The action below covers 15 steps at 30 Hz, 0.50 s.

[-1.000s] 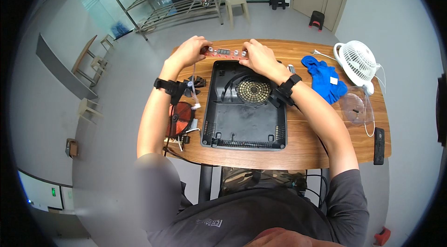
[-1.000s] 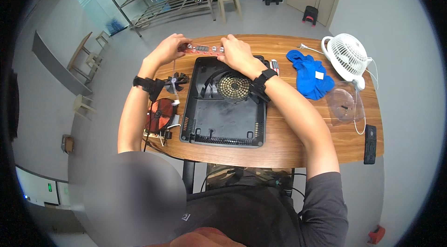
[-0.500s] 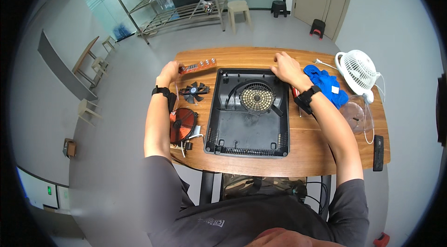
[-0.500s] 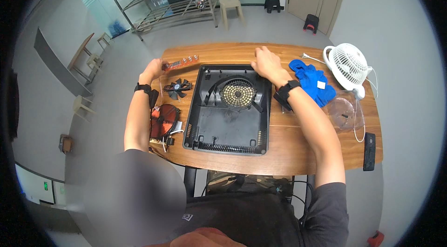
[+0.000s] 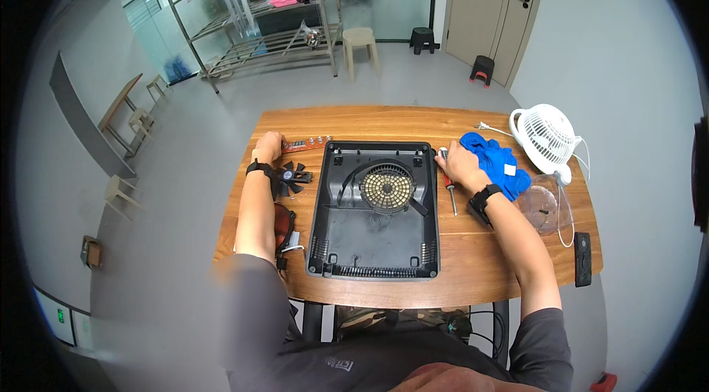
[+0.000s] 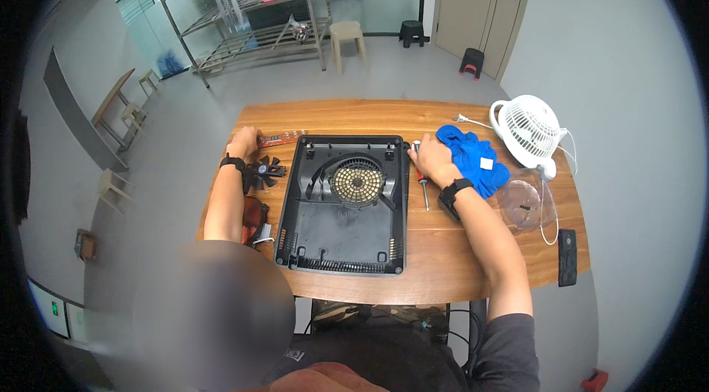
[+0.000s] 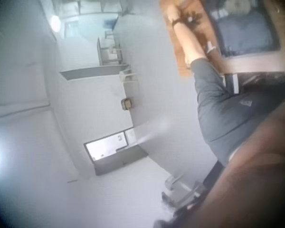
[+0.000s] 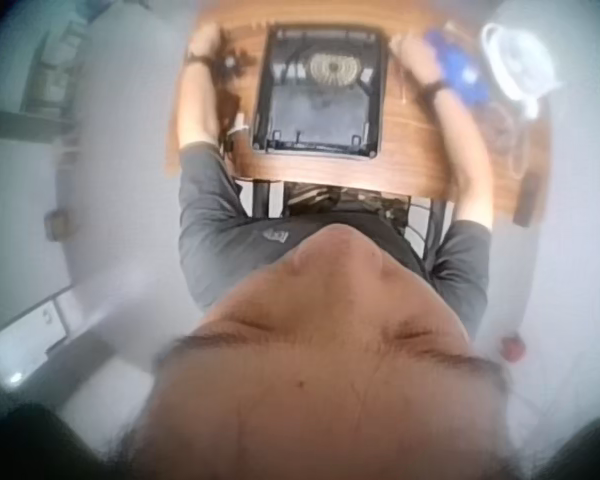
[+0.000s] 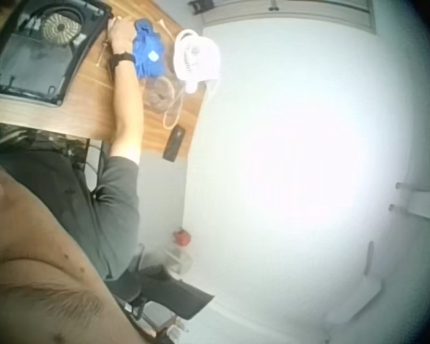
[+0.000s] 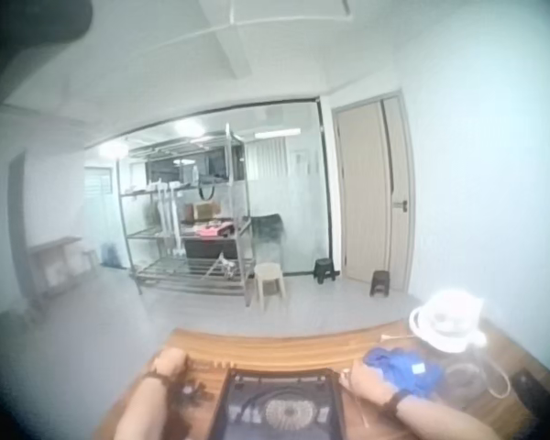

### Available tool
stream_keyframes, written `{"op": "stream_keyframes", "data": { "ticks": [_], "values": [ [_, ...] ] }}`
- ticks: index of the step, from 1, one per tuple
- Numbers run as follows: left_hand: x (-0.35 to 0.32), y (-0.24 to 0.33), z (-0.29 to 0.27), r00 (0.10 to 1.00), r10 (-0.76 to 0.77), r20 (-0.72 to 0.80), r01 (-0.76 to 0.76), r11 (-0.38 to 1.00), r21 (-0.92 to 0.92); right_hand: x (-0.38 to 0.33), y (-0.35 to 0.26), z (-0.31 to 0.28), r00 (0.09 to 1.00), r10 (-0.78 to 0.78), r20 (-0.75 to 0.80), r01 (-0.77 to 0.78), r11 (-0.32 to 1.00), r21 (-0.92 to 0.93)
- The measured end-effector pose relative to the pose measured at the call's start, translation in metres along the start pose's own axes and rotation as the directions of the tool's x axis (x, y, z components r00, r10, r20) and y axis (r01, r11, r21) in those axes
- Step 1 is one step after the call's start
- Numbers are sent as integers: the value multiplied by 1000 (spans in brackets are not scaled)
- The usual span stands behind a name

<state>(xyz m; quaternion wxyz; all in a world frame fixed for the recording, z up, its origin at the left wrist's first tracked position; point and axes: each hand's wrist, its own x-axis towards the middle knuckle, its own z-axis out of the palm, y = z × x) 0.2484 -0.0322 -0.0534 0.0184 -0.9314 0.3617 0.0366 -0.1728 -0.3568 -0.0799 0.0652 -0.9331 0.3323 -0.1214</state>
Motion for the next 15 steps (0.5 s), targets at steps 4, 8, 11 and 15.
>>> {"op": "stream_keyframes", "data": {
  "ticks": [4, 8, 11, 15],
  "values": [
    [9, -15, 13, 1000, -7, -8, 7, 1000, -13, 1, -12, 2, 989, 6, 147, 8, 996, -91],
    [0, 2, 7, 1000, 20, 21, -19, 999, -38, -5, -7, 13, 992, 20, 122, -12, 998, -62],
    [10, -11, 15, 999, 22, 42, -19, 997, -75, -9, -8, 16, 997, -24, 77, 27, 999, -47],
    [20, -15, 24, 996, 35, 84, -27, 995, -99, -9, -2, 23, 999, -19, 50, 19, 1000, -8]
  ]
}}
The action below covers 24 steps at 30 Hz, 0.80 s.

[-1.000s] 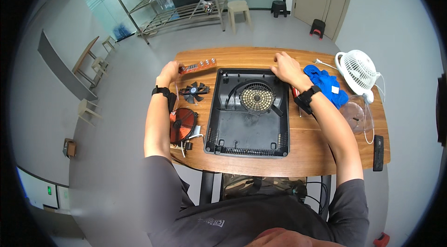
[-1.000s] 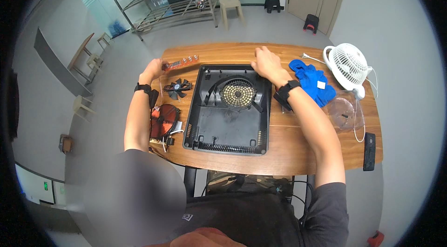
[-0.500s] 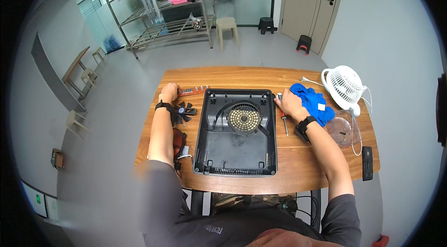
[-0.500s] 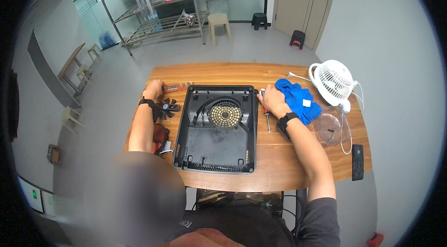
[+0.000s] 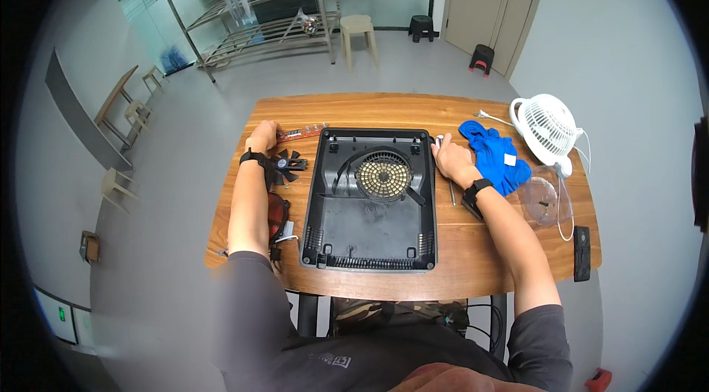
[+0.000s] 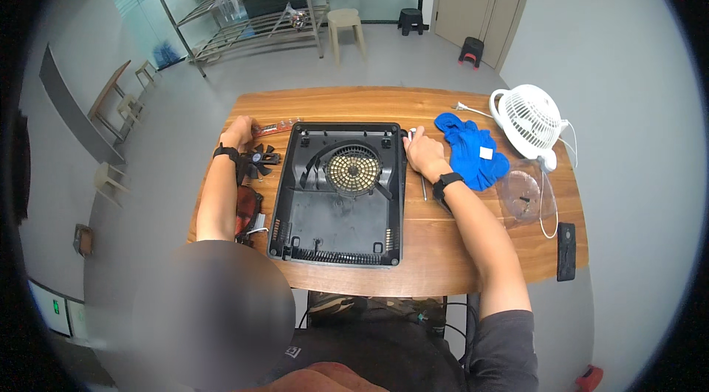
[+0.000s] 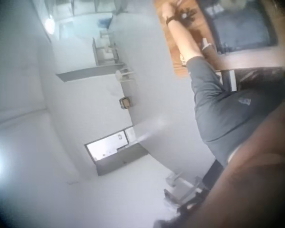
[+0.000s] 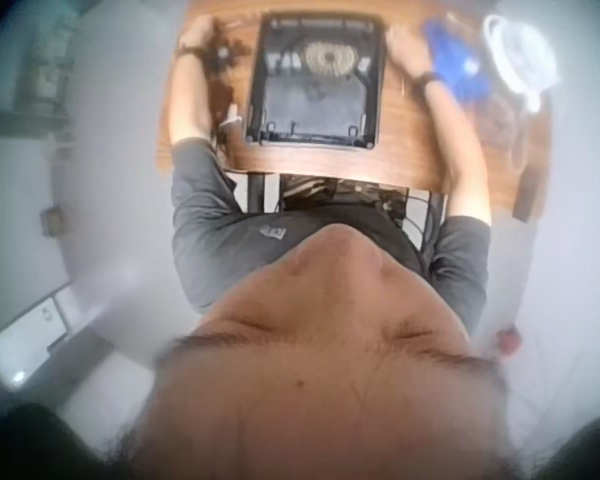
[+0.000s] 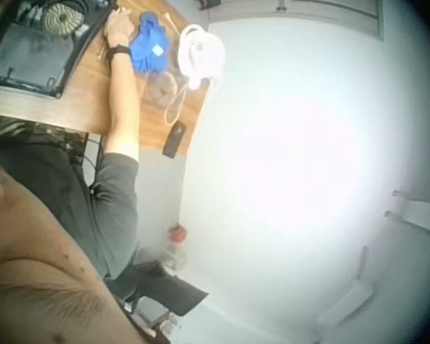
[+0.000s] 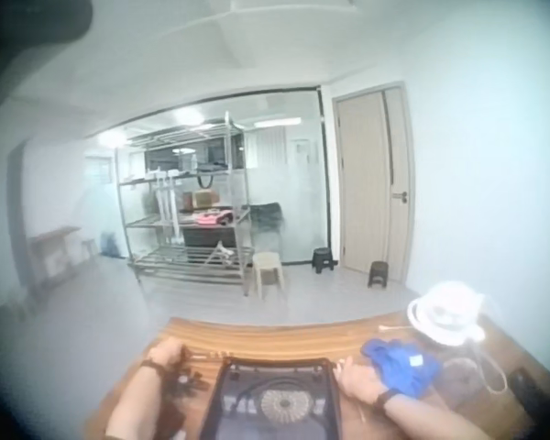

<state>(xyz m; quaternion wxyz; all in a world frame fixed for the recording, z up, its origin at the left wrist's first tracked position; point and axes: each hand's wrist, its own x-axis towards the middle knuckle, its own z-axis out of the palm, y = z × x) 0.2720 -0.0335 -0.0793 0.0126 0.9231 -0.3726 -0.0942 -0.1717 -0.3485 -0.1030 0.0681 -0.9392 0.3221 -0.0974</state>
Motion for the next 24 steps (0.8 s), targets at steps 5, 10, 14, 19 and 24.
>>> {"op": "stream_keyframes", "data": {
  "ticks": [5, 10, 14, 19, 24],
  "values": [
    [7, -15, 11, 983, 159, -94, -154, 986, 62, 3, -11, -3, 998, 44, 53, -45, 998, 33],
    [-33, 81, -14, 925, 320, -204, -364, 899, -243, 0, -8, -9, 990, 111, 90, -114, 993, 28],
    [-76, 133, -22, 905, 414, -95, -423, 858, -291, 2, -6, -1, 993, 98, 59, -102, 992, 73],
    [-111, 142, -11, 912, 404, -73, -410, 901, -139, 1, -9, -1, 994, 102, 37, -105, 990, 95],
    [-166, 163, -10, 808, 588, -33, -583, 807, 98, 1, -11, -1, 993, 114, 31, -116, 987, 111]
  ]
}}
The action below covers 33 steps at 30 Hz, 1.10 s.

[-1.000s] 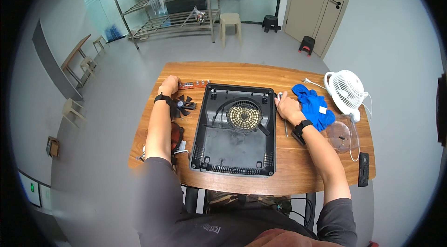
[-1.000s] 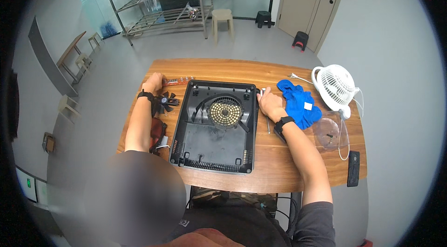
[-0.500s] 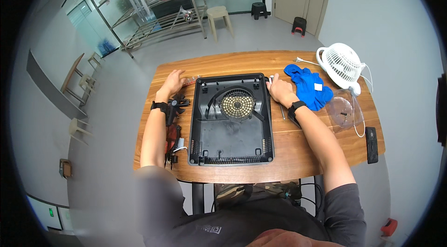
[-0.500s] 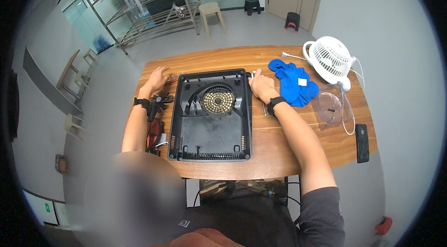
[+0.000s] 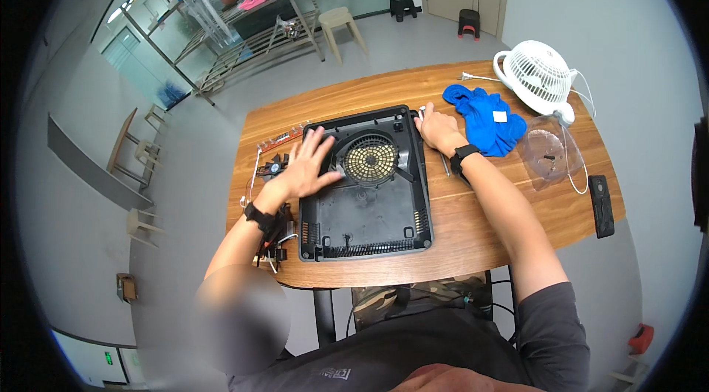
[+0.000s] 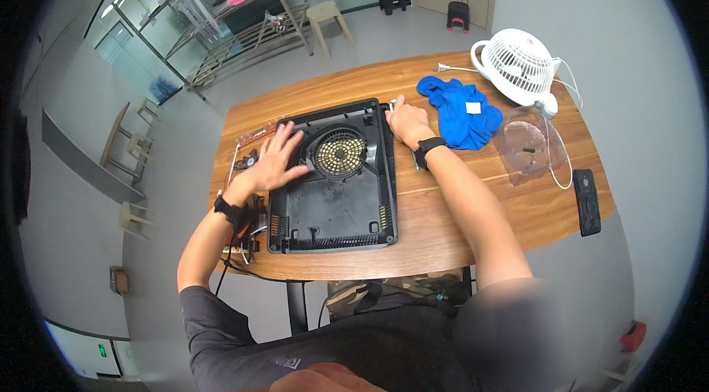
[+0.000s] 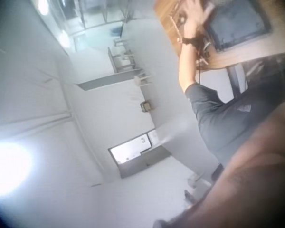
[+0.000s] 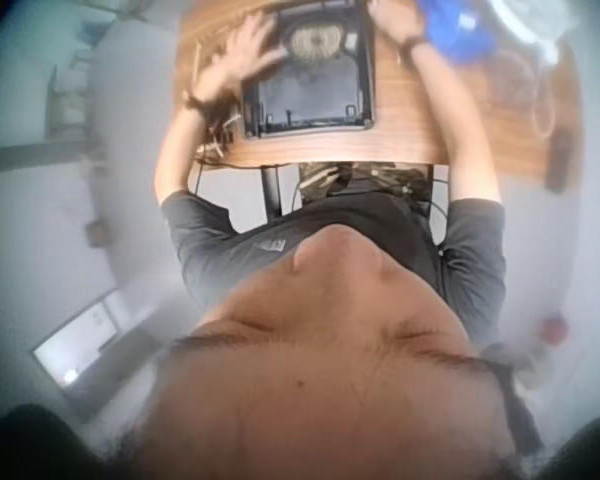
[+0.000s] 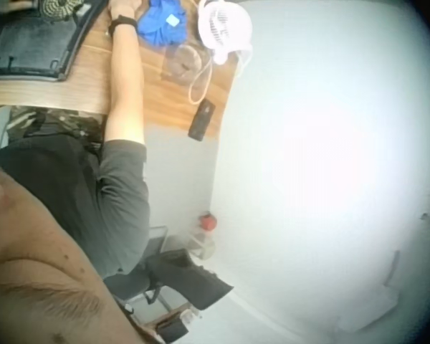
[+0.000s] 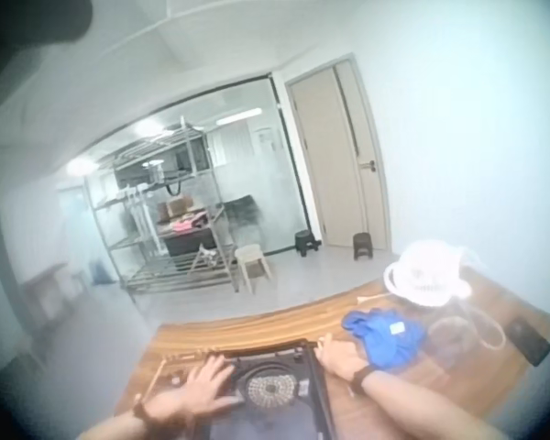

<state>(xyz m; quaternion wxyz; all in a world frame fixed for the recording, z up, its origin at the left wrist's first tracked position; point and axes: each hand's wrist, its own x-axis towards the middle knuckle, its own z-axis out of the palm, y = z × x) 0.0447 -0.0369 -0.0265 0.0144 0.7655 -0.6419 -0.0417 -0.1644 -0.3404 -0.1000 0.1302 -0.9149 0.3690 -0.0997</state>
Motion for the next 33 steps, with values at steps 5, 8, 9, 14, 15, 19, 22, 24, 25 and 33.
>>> {"op": "stream_keyframes", "data": {
  "ticks": [5, 8, 9, 14, 15, 19, 22, 24, 25, 33],
  "values": [
    [-7, 56, -4, 985, 89, 150, -83, 995, -46, 1, 3, -1, 1000, 11, 11, -11, 1000, -12],
    [-7, 77, 6, 965, 121, 233, -120, 993, -19, 1, 3, -2, 1000, 19, 18, -19, 1000, -20],
    [-6, 82, 9, 959, 118, 256, -127, 992, 20, 1, 3, -2, 1000, 18, 18, -18, 1000, -23],
    [-3, 82, 14, 935, 132, 328, -161, 985, 65, 2, 3, -3, 999, 33, 38, -33, 999, -24],
    [-1, 81, 14, 932, 133, 337, -163, 985, 62, 3, 4, -3, 999, 38, 39, -38, 999, -19],
    [0, 79, 16, 915, 115, 387, -154, 986, 71, 4, 2, -3, 999, 27, 38, -27, 1000, -4],
    [7, 84, 11, 887, 81, 455, -137, 986, 91, 2, 2, -2, 999, 32, 36, -32, 999, -7],
    [10, 88, 5, 862, 54, 504, -120, 988, 99, 2, 2, -2, 999, 22, 38, -22, 1000, -8],
    [11, 88, 6, 855, 45, 517, -120, 987, 111, 2, 3, -2, 999, 20, 34, -20, 1000, -11],
    [14, 92, 5, 843, 14, 537, -103, 985, 138, 0, 1, -7, 998, 24, 58, -23, 1000, -6]
  ]
}}
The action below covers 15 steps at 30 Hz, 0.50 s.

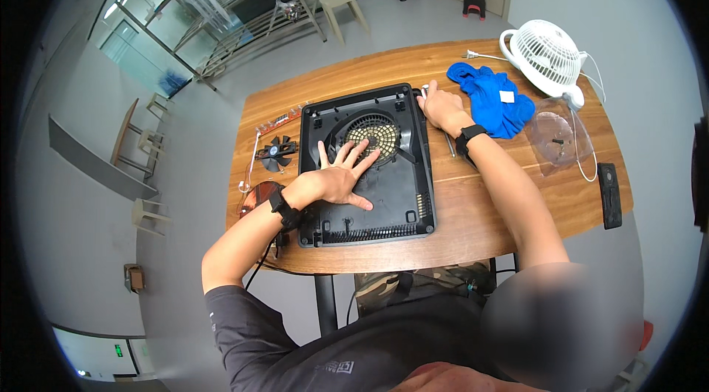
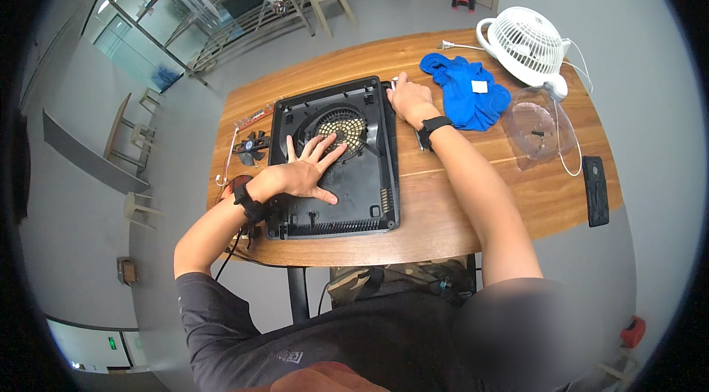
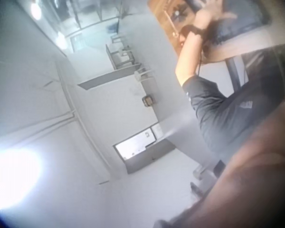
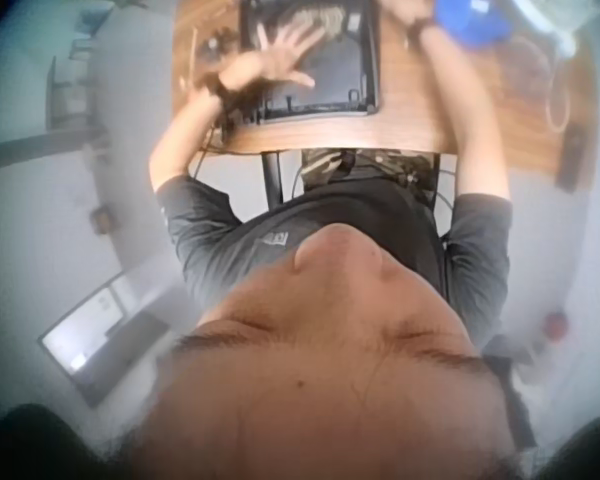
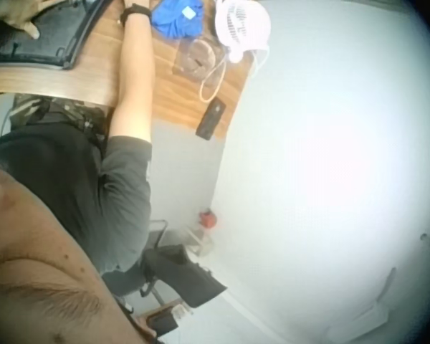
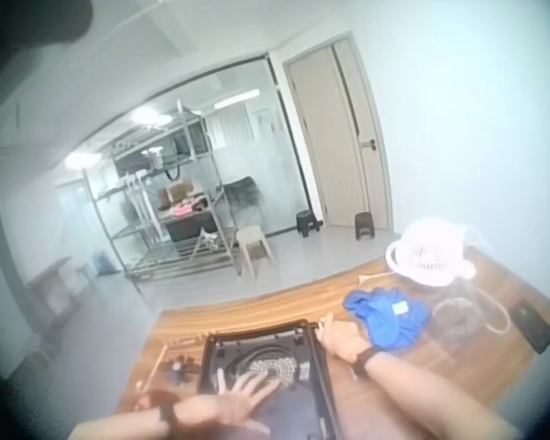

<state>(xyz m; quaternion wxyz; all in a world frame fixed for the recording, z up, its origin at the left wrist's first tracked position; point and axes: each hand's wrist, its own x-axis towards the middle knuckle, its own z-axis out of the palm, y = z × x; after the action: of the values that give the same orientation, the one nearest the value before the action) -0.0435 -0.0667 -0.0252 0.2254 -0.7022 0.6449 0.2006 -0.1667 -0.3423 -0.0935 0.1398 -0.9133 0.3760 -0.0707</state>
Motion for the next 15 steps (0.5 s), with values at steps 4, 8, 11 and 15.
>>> {"op": "stream_keyframes", "data": {
  "ticks": [4, 8, 11, 15],
  "values": [
    [-1, 1, 0, 1000, -10, -5, 10, 1000, 3, 0, -2, -2, 1000, 6, 7, -6, 1000, 5],
    [-1, 1, 0, 1000, -7, -16, 7, 1000, 5, 0, -1, -2, 1000, 14, 14, -14, 1000, 18],
    [-2, 1, 0, 1000, -1, -22, 1, 1000, 10, 1, 0, -1, 1000, 10, 11, -10, 1000, 16],
    [-2, -2, 1, 999, 24, -40, -24, 1000, 4, 2, -1, 1, 1000, 19, 20, -19, 1000, -3]
  ]
}}
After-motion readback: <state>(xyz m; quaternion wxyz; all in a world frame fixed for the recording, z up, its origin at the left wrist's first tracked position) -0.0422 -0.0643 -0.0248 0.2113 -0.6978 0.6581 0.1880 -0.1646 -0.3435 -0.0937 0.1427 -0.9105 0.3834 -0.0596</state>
